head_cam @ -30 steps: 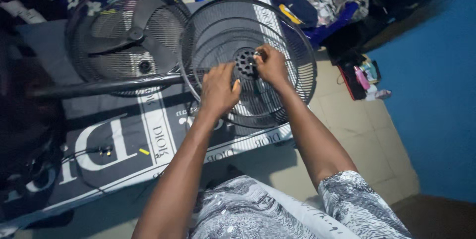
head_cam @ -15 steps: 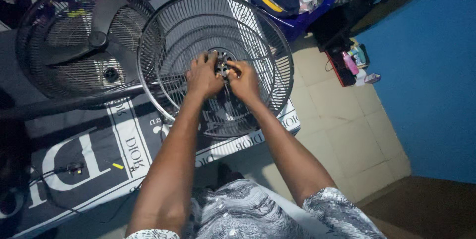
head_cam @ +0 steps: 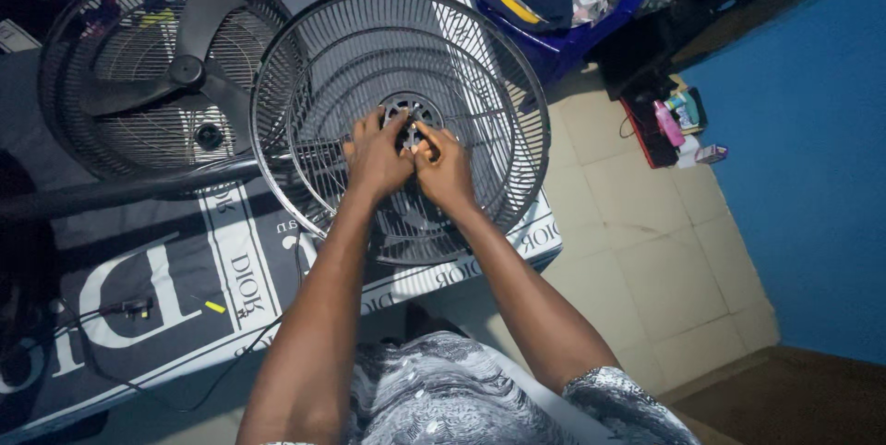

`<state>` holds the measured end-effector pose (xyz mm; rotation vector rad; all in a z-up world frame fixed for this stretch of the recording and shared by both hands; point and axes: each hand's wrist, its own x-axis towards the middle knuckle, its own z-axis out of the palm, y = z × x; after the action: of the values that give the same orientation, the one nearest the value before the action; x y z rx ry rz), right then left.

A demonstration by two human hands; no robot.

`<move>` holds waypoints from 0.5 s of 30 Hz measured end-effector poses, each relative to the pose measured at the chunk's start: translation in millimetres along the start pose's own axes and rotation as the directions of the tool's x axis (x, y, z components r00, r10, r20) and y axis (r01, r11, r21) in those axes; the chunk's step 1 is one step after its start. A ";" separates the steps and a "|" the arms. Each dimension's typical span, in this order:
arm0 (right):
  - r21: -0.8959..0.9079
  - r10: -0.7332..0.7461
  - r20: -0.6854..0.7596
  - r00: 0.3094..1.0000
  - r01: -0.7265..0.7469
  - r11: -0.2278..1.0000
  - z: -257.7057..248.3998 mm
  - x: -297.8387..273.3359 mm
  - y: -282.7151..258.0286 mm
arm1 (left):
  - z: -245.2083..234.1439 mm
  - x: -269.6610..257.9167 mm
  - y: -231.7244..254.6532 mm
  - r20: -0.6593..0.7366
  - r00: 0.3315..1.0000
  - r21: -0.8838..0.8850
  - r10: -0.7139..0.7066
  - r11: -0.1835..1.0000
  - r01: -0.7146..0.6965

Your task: The person disassembles an electric fan by removing the front grille, the central hub cap, and the fan blades. They handle each component by hand and place them on the table.

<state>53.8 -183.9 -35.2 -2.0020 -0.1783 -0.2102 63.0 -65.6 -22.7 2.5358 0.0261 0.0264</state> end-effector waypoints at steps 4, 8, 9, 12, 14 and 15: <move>0.027 0.009 -0.001 1.000 -0.009 1.000 0.3 0.9 1.9 | 1.8 -2.8 0.6 -0.016 1.000 -0.023 -0.007 1.000 0.006; -0.009 -0.022 -0.010 1.000 0.022 1.000 1.8 3.1 6.8 | 2.6 -6.5 2.2 -0.021 1.000 -0.056 -0.004 0.998 0.002; -0.004 -0.038 -0.013 0.999 0.038 0.999 2.2 4.2 8.2 | 2.7 -7.3 2.6 -0.016 1.000 -0.063 -0.002 0.998 0.001; 0.012 -0.051 -0.008 0.999 0.051 0.999 2.9 7.5 12.2 | 3.2 -10.2 3.5 -0.022 1.000 -0.061 -0.009 0.998 0.007; 0.029 -0.020 0.020 1.000 0.019 0.999 3.5 9.9 13.5 | 3.7 -13.1 3.9 -0.041 0.999 -0.045 0.016 0.999 -0.018; 0.026 -0.015 0.019 1.000 0.014 1.000 3.8 10.3 13.6 | 3.7 -14.0 4.0 -0.050 0.998 -0.037 0.029 0.999 -0.031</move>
<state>67.1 -185.9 -46.4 -1.9782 -0.2071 -0.1973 49.1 -71.3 -23.7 2.4971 0.0073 0.1009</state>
